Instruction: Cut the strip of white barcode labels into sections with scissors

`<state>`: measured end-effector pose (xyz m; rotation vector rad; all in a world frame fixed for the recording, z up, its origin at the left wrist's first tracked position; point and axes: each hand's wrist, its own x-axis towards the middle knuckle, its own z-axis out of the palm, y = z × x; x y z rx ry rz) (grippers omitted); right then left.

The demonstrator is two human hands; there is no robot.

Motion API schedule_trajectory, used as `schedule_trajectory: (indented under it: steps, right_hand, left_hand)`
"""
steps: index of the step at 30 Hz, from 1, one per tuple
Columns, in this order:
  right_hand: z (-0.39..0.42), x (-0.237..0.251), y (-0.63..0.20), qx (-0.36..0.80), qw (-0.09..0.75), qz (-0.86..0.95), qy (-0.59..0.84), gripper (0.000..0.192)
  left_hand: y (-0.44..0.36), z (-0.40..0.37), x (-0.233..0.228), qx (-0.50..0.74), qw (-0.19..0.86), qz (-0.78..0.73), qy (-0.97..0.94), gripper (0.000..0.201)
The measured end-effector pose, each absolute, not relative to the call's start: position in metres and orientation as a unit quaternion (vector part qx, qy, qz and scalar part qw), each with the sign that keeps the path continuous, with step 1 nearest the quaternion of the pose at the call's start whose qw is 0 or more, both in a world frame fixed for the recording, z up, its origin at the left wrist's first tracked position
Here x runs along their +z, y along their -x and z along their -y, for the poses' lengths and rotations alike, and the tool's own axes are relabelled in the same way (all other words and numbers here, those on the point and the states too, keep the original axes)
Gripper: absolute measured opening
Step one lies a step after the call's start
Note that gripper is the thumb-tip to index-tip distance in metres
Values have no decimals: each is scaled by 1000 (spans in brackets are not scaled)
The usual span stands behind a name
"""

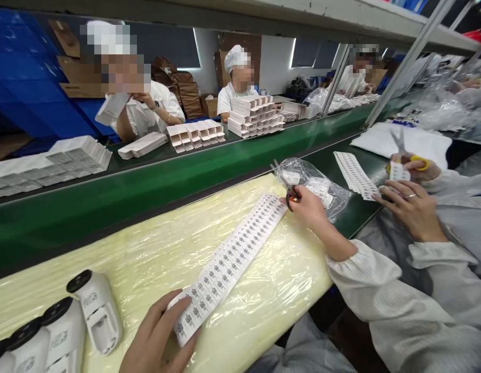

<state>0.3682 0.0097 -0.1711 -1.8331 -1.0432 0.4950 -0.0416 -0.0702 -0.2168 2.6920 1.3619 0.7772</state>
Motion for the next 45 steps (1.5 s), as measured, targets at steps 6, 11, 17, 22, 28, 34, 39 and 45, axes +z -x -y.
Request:
schedule_trajectory:
  steps: [6, 11, 17, 22, 28, 34, 39, 45]
  right_hand:
    - [99, -155, -315, 637, 333, 450, 530, 60]
    - [160, -182, -270, 808, 126, 405, 409, 77]
    - [151, -198, -248, 831, 119, 333, 430, 77]
    - [138, -190, -238, 827, 137, 323, 440, 71]
    - [134, -188, -234, 823, 138, 317, 451, 62]
    - [131, -186, -232, 816, 132, 326, 459, 63]
    - [131, -186, -232, 810, 123, 331, 467, 62]
    - [127, -183, -232, 808, 120, 331, 472, 58]
  left_hand:
    - [23, 80, -200, 285, 52, -439, -850, 27]
    - [18, 82, -197, 279, 65, -452, -845, 30]
    - [15, 86, -194, 300, 79, -451, -837, 33]
    - [14, 86, -192, 306, 79, -442, -840, 31]
    - [13, 87, -192, 310, 76, -441, -839, 31]
    - [13, 87, -193, 313, 73, -441, -838, 31]
    - [14, 87, -193, 313, 67, -437, -840, 30]
    - [13, 87, -192, 314, 71, -440, -838, 31]
